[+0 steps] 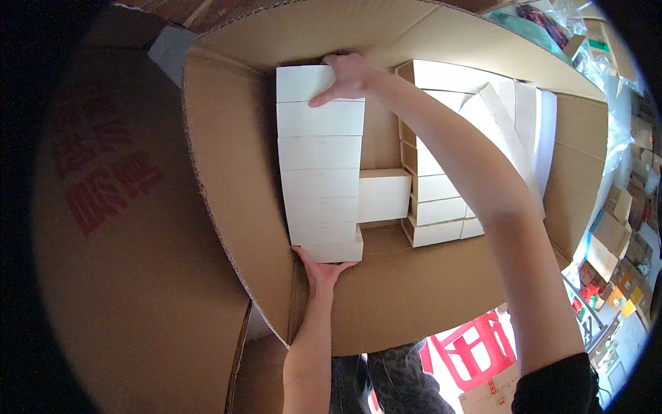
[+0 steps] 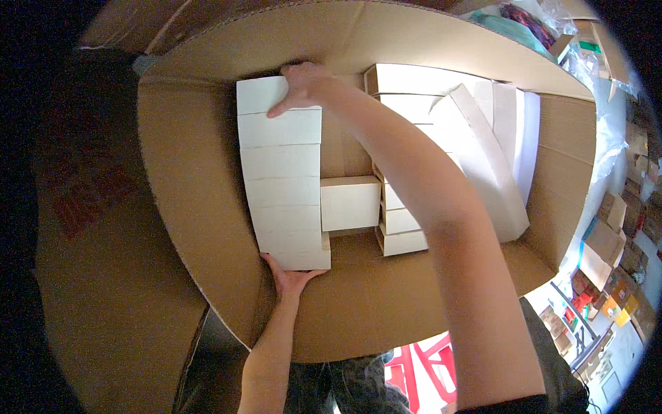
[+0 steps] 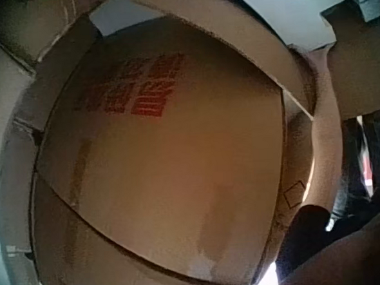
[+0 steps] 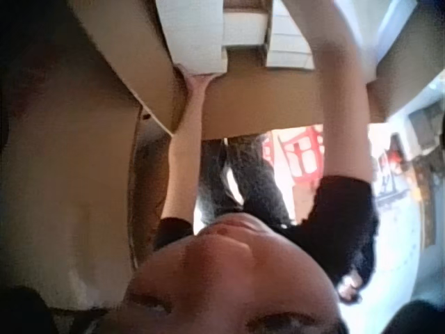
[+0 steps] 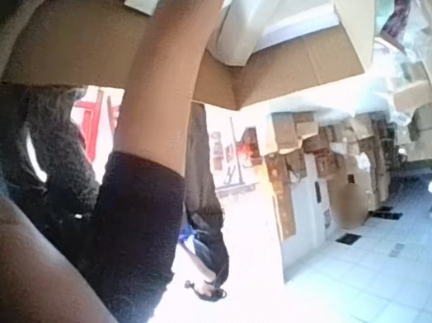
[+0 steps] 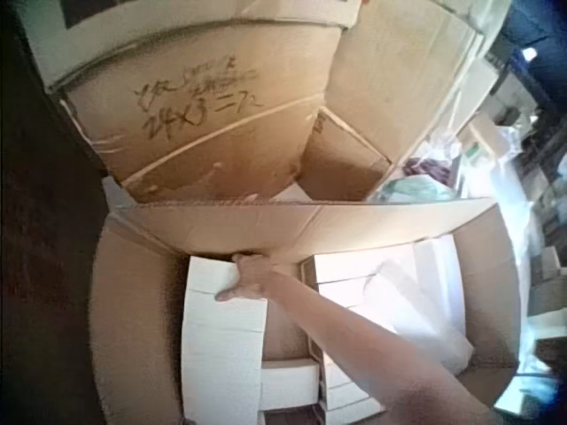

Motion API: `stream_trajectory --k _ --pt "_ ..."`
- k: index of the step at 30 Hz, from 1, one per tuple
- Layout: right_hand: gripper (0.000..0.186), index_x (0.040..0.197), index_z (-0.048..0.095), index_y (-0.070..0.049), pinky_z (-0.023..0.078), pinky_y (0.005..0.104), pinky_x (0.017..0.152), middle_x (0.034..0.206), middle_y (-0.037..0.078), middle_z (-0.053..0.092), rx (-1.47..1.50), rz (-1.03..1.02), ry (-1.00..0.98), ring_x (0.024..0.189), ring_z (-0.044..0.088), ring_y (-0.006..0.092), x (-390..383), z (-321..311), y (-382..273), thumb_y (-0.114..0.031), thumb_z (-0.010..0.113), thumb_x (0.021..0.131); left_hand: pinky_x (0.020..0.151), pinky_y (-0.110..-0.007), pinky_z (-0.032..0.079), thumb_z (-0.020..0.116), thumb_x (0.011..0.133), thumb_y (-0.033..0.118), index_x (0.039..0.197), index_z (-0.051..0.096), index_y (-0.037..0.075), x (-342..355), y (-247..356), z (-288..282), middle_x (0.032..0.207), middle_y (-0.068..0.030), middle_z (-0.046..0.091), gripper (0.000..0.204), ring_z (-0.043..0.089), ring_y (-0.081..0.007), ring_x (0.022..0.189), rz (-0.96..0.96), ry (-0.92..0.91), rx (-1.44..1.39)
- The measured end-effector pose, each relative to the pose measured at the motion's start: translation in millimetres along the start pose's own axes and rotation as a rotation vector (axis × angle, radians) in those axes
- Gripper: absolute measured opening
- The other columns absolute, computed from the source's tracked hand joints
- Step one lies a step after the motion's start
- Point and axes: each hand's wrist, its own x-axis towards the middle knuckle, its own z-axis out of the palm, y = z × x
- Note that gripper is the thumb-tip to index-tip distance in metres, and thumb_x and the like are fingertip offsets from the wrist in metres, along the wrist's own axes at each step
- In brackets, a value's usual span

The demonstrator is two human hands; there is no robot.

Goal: The person removes small white boxes from a large cardboard box and stacks them in rows on a nearby table. The person repeats this process multiple times, moving between the large box and the table to build up a large stack of boxes.

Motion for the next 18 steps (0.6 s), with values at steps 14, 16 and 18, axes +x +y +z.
stream_trajectory --k 14,16,18 --pt "0.079 0.118 0.052 -0.004 0.046 0.0357 0.085 0.108 0.016 0.059 0.195 -0.006 0.507 0.101 0.056 0.0302 -175.9 -101.5 -18.3 -0.052 0.074 0.059 0.089 -0.075 0.015 0.037 0.061 0.085 0.142 0.009 0.019 -92.3 -1.8 28.5 0.147 -0.0124 0.006 0.108 0.007 -0.0399 0.133 0.050 -0.087 0.079" --pt "0.078 0.118 0.052 -0.004 0.046 0.0349 0.086 0.108 0.016 0.059 0.261 0.039 0.571 0.100 0.056 0.0283 -214.2 -126.5 -23.8 -0.046 0.078 0.058 0.090 -0.074 0.016 0.034 0.062 0.085 0.142 0.008 0.018 -122.4 4.5 46.5 0.147 -0.0126 0.005 0.107 0.006 -0.0399 0.133 0.094 -0.090 0.103" --pt "0.078 0.118 0.053 -0.004 0.045 0.0344 0.086 0.107 0.016 0.060 0.252 0.033 0.712 0.100 0.057 0.0278 -255.0 -148.1 -24.8 -0.044 0.079 0.057 0.090 -0.073 0.019 0.024 0.065 0.085 0.142 0.009 0.018 -159.6 10.6 76.0 0.146 -0.0134 0.007 0.103 0.007 -0.0393 0.133 0.155 -0.034 0.118"
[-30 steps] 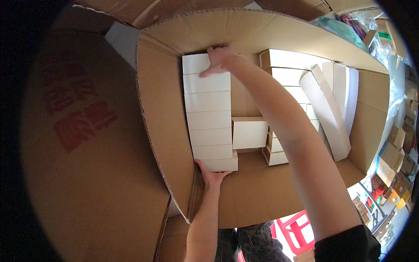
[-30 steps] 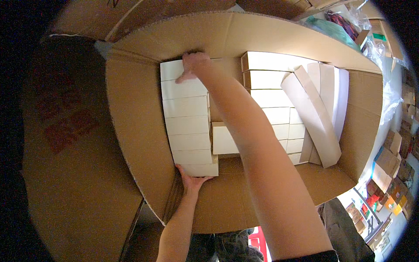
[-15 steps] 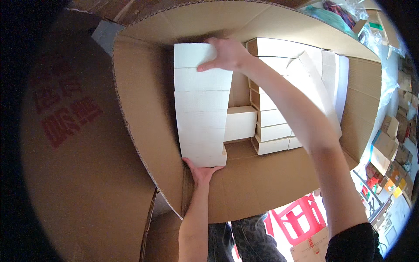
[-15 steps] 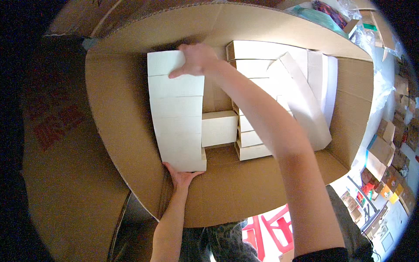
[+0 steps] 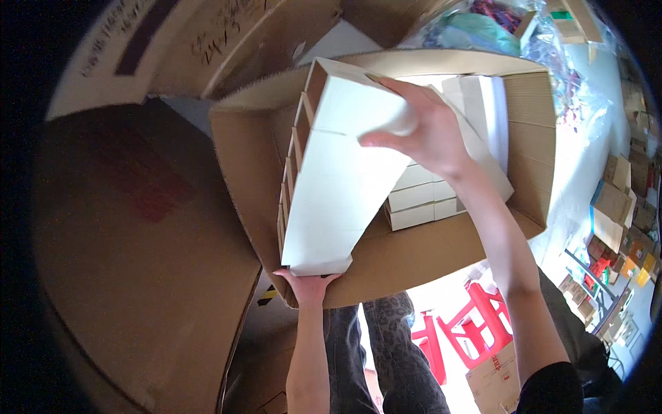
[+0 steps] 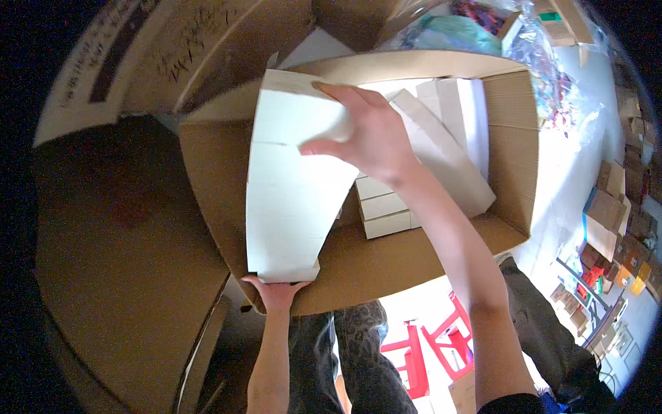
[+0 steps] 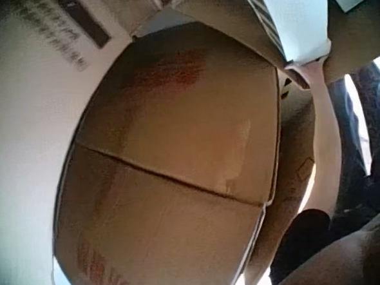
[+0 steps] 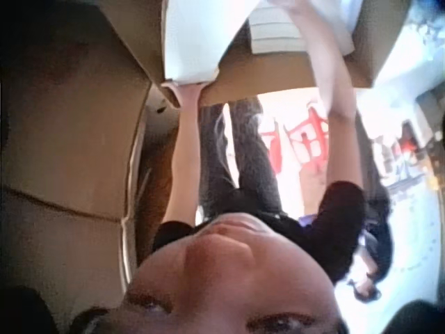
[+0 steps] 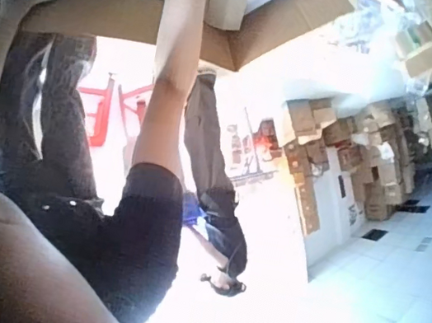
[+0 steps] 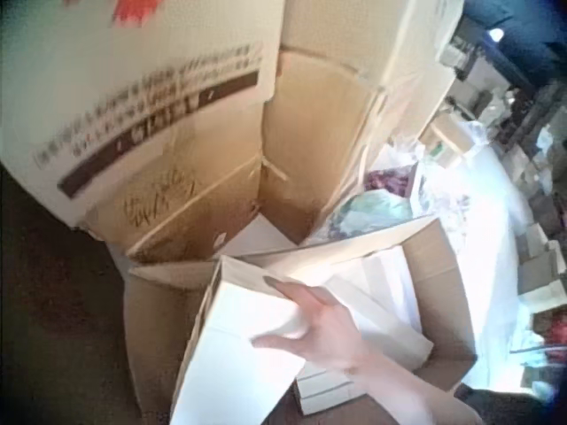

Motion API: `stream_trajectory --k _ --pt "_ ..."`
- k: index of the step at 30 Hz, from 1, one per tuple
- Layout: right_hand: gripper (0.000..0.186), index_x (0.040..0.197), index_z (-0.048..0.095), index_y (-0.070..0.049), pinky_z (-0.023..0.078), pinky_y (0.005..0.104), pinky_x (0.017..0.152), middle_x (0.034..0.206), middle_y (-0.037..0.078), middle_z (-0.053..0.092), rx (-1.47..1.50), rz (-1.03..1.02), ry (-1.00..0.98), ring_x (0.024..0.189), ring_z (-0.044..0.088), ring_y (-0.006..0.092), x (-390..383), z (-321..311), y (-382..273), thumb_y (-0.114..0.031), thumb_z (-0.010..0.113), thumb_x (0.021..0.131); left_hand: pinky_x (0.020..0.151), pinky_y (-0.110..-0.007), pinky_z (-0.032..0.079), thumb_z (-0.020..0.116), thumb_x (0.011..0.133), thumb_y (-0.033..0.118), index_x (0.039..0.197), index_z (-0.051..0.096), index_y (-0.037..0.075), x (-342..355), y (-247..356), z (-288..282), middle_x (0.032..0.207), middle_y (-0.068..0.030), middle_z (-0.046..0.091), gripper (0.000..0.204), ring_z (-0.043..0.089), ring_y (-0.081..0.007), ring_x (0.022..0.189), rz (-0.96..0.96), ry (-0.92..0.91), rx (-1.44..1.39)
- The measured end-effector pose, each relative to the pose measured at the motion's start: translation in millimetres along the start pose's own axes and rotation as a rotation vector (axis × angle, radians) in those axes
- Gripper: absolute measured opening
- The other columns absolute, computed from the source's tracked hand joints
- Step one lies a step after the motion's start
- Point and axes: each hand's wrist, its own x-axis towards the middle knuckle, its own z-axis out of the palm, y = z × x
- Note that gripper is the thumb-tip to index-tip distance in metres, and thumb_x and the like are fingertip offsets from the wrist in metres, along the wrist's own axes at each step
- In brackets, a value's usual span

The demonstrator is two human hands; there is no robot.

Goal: The person removes small white boxes from a large cardboard box and stacks them in rows on a nearby table. The person repeats this process multiple times, moving between the large box and the table to build up a large stack of boxes.

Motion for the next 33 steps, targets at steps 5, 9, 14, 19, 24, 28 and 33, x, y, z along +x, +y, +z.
stream_trajectory --k 5,9,14,19,24,28,33 --pt "0.080 0.117 0.053 -0.004 0.046 0.0361 0.087 0.112 0.015 0.057 0.060 0.043 0.191 0.101 0.056 0.0295 -62.1 -110.4 -38.5 -0.041 0.082 0.052 0.091 -0.072 0.021 0.024 0.074 0.079 0.142 0.008 0.015 -87.8 27.8 35.5 0.146 -0.0137 0.009 0.094 0.011 -0.0404 0.132 0.064 -0.066 0.163" --pt "0.082 0.115 0.051 0.000 0.043 0.0356 0.090 0.117 0.016 0.053 0.146 0.236 0.302 0.107 0.053 0.0289 -127.6 -206.1 -88.0 -0.035 0.085 0.049 0.093 -0.063 0.028 0.037 0.083 0.057 0.138 0.027 0.014 -131.2 60.3 12.0 0.141 -0.0093 0.027 0.071 0.023 -0.0333 0.130 0.031 -0.327 0.136" --pt "0.087 0.119 0.043 -0.002 0.035 0.0443 0.100 0.126 0.018 0.046 0.248 0.314 0.557 0.119 0.044 0.0332 -226.4 -299.3 -145.3 -0.029 0.086 0.048 0.101 -0.054 0.024 0.047 0.086 0.036 0.133 0.037 0.010 -205.1 96.5 75.5 0.140 -0.0067 0.033 0.054 0.029 -0.0291 0.128 0.036 -0.545 0.261" --pt "0.090 0.119 0.036 -0.006 0.017 0.0531 0.105 0.127 0.020 0.046 0.071 0.526 0.664 0.120 0.043 0.0342 -336.7 -344.6 -241.8 -0.036 0.085 0.050 0.102 -0.041 0.030 0.046 0.084 0.019 0.127 0.041 -0.001 -242.8 137.1 114.8 0.127 -0.0117 0.045 0.047 0.041 -0.0266 0.118 0.026 -0.626 0.507" --pt "0.096 0.127 0.026 -0.002 0.017 0.0504 0.106 0.135 0.023 0.030 0.318 0.628 0.904 0.130 0.027 0.0353 -442.6 -325.7 -370.1 -0.036 0.083 0.057 0.097 -0.043 0.035 0.040 0.083 0.024 0.122 0.044 -0.005 -304.1 156.5 166.8 0.123 -0.0141 0.048 0.049 0.044 -0.0291 0.116 -0.032 -0.510 0.793" --pt "0.092 0.129 0.022 0.003 0.016 0.0468 0.106 0.136 0.024 0.021 0.496 0.713 1.224 0.131 0.020 0.0358 -511.2 -274.5 -473.2 -0.050 0.067 0.069 0.087 -0.041 0.043 0.038 0.075 0.018 0.100 0.055 -0.004 -335.1 150.5 201.2 0.104 -0.0140 0.057 0.038 0.052 -0.0298 0.101 -0.166 -0.634 1.066" --pt "0.096 0.133 0.012 0.002 0.019 0.0422 0.104 0.136 0.022 0.022 0.836 0.721 1.638 0.128 0.024 0.0290 -571.7 -239.2 -579.1 -0.067 0.047 0.075 0.078 -0.038 0.047 0.048 0.057 0.016 0.074 0.056 0.001 -344.5 108.9 219.1 0.084 -0.0101 0.060 0.023 0.058 -0.0277 0.081 -0.151 -0.750 1.303"
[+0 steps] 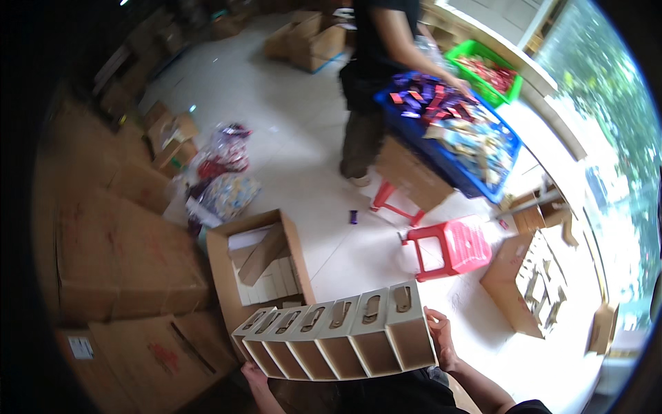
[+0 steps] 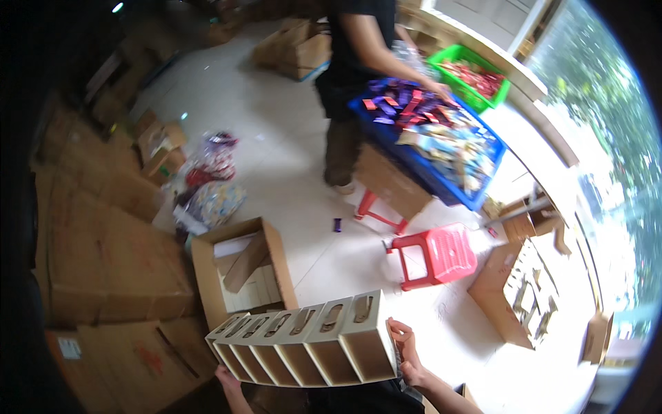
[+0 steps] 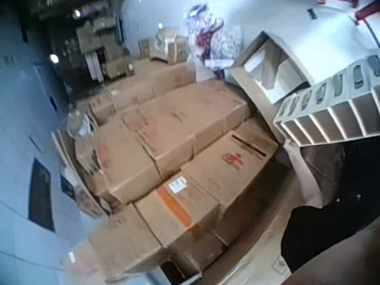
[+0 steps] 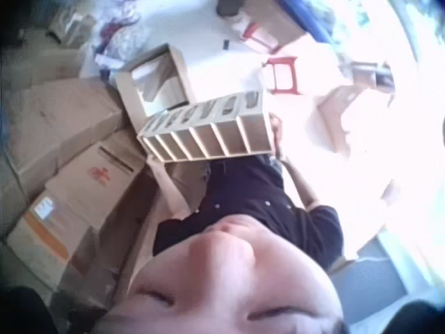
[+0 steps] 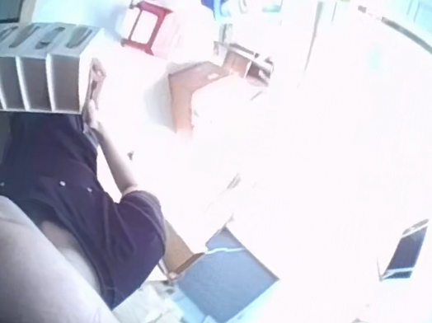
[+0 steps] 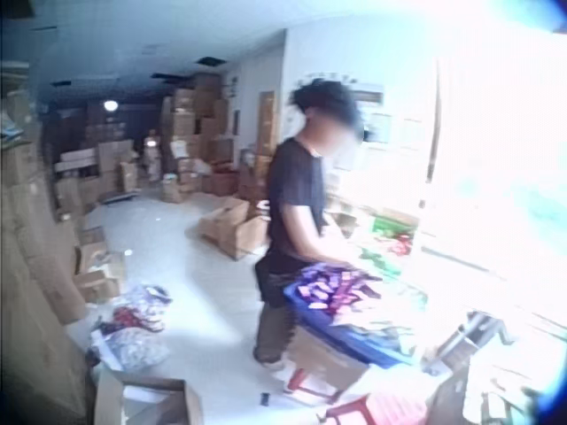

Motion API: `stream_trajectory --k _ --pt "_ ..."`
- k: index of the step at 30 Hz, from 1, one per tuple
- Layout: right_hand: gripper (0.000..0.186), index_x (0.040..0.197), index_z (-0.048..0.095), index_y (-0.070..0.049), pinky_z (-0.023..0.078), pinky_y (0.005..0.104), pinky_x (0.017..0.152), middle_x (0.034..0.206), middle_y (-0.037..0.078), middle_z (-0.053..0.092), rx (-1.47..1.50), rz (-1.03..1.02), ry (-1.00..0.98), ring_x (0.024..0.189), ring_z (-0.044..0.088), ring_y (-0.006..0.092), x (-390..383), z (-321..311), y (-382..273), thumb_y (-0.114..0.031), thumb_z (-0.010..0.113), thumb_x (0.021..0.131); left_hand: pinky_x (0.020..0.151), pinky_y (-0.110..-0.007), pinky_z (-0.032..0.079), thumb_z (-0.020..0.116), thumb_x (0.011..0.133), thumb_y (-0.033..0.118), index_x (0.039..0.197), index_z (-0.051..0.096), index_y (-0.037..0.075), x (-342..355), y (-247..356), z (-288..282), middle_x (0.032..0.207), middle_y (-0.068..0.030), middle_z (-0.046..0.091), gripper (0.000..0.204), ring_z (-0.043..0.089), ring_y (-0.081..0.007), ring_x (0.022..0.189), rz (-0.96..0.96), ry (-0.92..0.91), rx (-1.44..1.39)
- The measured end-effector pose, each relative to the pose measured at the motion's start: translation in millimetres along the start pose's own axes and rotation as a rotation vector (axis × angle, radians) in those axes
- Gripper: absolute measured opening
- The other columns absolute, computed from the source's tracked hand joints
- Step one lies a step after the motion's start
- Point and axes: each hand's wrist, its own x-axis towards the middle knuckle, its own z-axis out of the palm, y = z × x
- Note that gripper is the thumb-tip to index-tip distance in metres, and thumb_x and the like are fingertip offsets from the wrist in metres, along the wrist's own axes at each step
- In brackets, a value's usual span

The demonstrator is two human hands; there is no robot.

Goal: The person removes small white boxes from a large cardboard box and stacks them in rows on a nearby table. The person repeats this process multiple times, moving between the large box and the table to build up a large stack of boxes.

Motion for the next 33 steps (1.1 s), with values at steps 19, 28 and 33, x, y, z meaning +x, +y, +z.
stream_trajectory --k 19,28,33 --pt "0.047 0.119 0.047 0.005 0.028 0.0318 0.099 0.126 0.014 0.041 -0.127 -0.178 1.255 0.118 0.038 0.0231 -230.8 -238.6 -72.6 -0.027 0.035 0.088 0.100 -0.043 0.036 0.036 0.090 0.025 0.129 0.038 0.000 -62.2 -205.3 512.2 0.129 -0.0156 0.044 0.046 0.044 -0.0295 0.117 -0.284 -1.602 0.489" --pt "0.053 0.132 0.034 -0.001 0.029 0.0303 0.099 0.126 0.010 0.044 0.263 -0.366 1.577 0.118 0.040 0.0207 -257.9 -289.8 -63.6 -0.033 0.032 0.090 0.095 -0.033 0.038 0.034 0.097 0.028 0.126 0.039 0.006 -187.3 -336.9 656.2 0.122 -0.0059 0.048 0.037 0.047 -0.0168 0.111 -0.401 -1.663 0.867" --pt "0.051 0.132 0.033 -0.005 0.030 0.0317 0.099 0.127 0.008 0.044 0.309 -0.451 1.609 0.118 0.040 0.0178 -254.1 -341.8 -68.9 -0.035 0.030 0.091 0.092 -0.033 0.040 0.042 0.094 0.024 0.126 0.037 0.012 -240.3 -389.9 719.8 0.117 -0.0060 0.050 0.034 0.048 -0.0170 0.109 -0.380 -1.747 0.935"
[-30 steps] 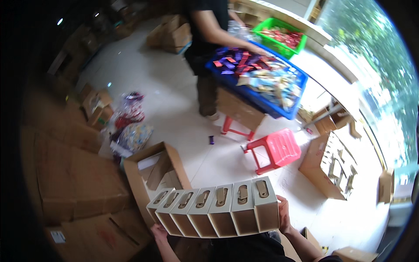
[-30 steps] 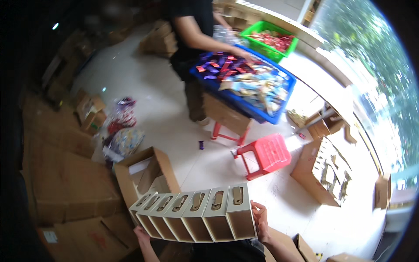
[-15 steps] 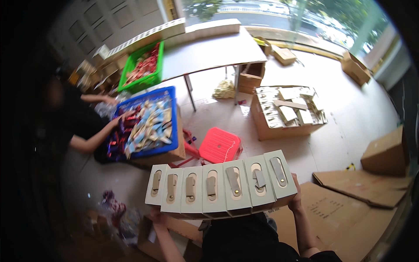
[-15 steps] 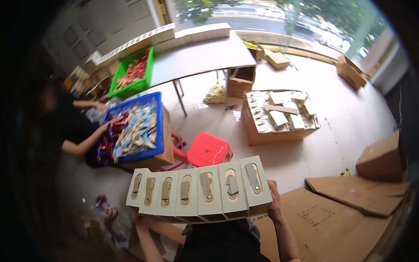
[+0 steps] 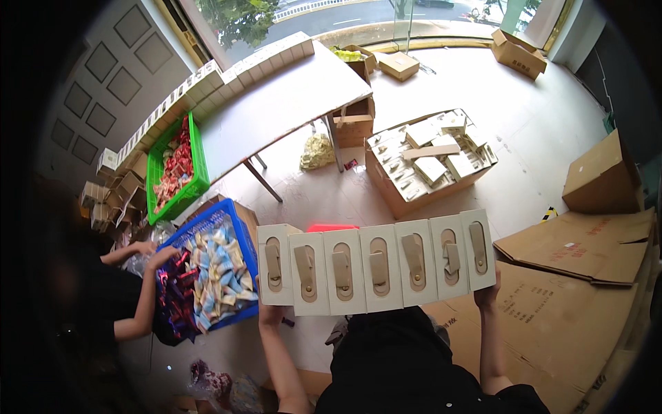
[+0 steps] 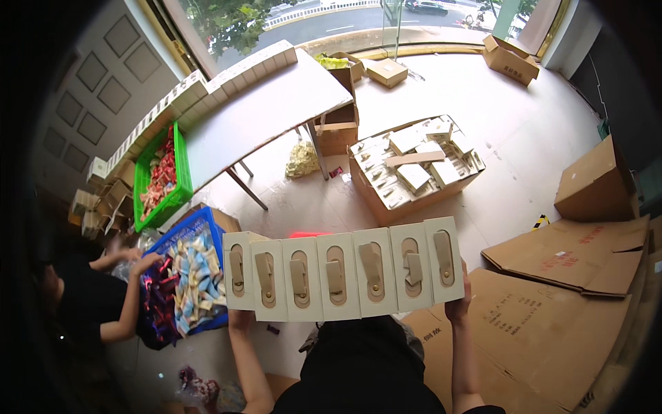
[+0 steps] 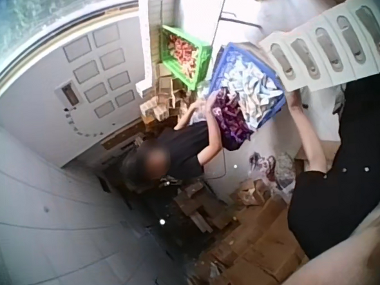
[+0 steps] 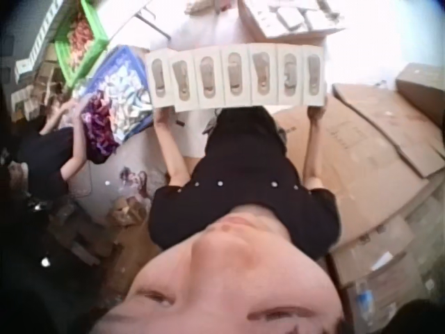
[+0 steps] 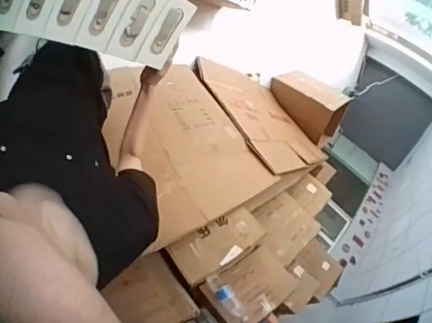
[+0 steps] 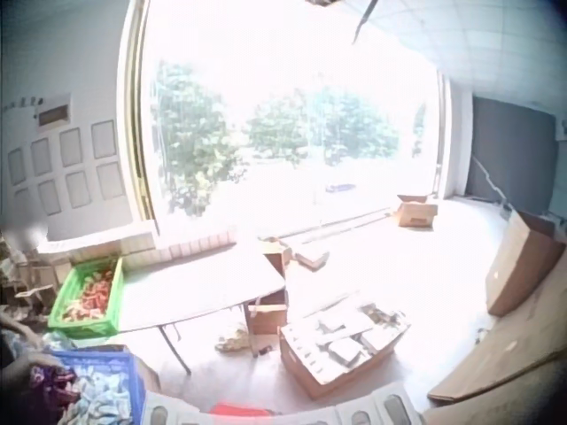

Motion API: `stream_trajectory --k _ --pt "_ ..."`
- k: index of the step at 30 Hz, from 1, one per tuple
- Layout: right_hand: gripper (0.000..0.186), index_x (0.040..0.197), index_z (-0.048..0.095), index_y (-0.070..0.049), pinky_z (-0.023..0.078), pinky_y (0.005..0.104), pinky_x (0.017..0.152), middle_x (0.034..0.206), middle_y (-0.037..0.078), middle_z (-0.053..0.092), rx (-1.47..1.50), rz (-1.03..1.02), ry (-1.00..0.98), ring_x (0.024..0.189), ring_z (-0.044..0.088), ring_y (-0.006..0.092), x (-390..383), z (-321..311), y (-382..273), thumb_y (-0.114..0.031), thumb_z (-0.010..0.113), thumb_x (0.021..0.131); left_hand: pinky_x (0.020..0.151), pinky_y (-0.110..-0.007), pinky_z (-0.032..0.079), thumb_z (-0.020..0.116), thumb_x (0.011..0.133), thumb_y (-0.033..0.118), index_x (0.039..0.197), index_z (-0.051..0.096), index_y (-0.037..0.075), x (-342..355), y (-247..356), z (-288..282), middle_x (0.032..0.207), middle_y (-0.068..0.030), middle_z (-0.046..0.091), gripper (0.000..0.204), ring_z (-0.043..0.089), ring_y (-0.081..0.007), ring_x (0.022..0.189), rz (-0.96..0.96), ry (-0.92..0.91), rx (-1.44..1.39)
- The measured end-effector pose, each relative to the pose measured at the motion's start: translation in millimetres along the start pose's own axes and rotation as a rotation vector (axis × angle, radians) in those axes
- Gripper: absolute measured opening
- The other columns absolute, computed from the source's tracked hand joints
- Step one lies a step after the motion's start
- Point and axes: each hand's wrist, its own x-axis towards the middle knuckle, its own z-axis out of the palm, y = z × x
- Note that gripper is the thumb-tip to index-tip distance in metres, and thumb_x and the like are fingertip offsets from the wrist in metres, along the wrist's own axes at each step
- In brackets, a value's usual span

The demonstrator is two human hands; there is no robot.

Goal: The person removes small white boxes from a large cardboard box and stacks them in rows on a nearby table. The person repeats this process multiple times, moving between the large box and the table to build up a large stack of boxes.

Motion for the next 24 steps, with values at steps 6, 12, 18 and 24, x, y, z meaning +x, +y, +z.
stream_trajectory --k 6,12,18,24 --pt "0.049 0.130 0.036 -0.005 0.031 0.0329 0.098 0.126 0.007 0.045 0.098 -0.037 0.025 0.118 0.042 0.0183 83.6 30.1 -1.6 -0.036 0.029 0.093 0.088 -0.036 0.044 0.064 0.072 0.008 0.127 0.034 0.010 86.4 9.9 0.9 0.116 -0.0071 0.050 0.062 0.050 -0.0207 0.107 0.183 -0.060 0.619" --pt "0.044 0.117 0.049 -0.006 0.038 0.0311 0.091 0.110 0.004 0.056 0.180 0.061 -0.038 0.104 0.051 0.0156 222.9 23.0 14.5 -0.038 0.028 0.094 0.094 -0.038 0.042 0.079 0.042 -0.011 0.129 0.034 0.002 150.2 28.9 38.2 0.126 -0.0075 0.045 0.099 0.045 -0.0223 0.116 0.014 -0.010 0.009" --pt "0.041 0.114 0.051 -0.008 0.039 0.0301 0.089 0.107 0.003 0.056 0.047 0.072 -0.216 0.102 0.051 0.0143 366.7 58.6 -4.4 -0.036 0.028 0.094 0.091 -0.037 0.046 0.084 0.043 -0.004 0.128 0.038 0.005 226.5 27.1 83.0 0.123 -0.0070 0.048 0.096 0.047 -0.0209 0.113 0.019 0.141 0.143" --pt "0.038 0.110 0.051 -0.008 0.040 0.0297 0.087 0.102 0.003 0.056 0.082 0.172 -0.170 0.098 0.052 0.0142 467.1 78.3 -14.3 -0.036 0.031 0.093 0.089 -0.036 0.047 0.081 0.046 -0.009 0.126 0.040 0.004 279.1 20.1 109.2 0.121 -0.0067 0.048 0.090 0.048 -0.0217 0.111 -0.088 0.263 0.070"
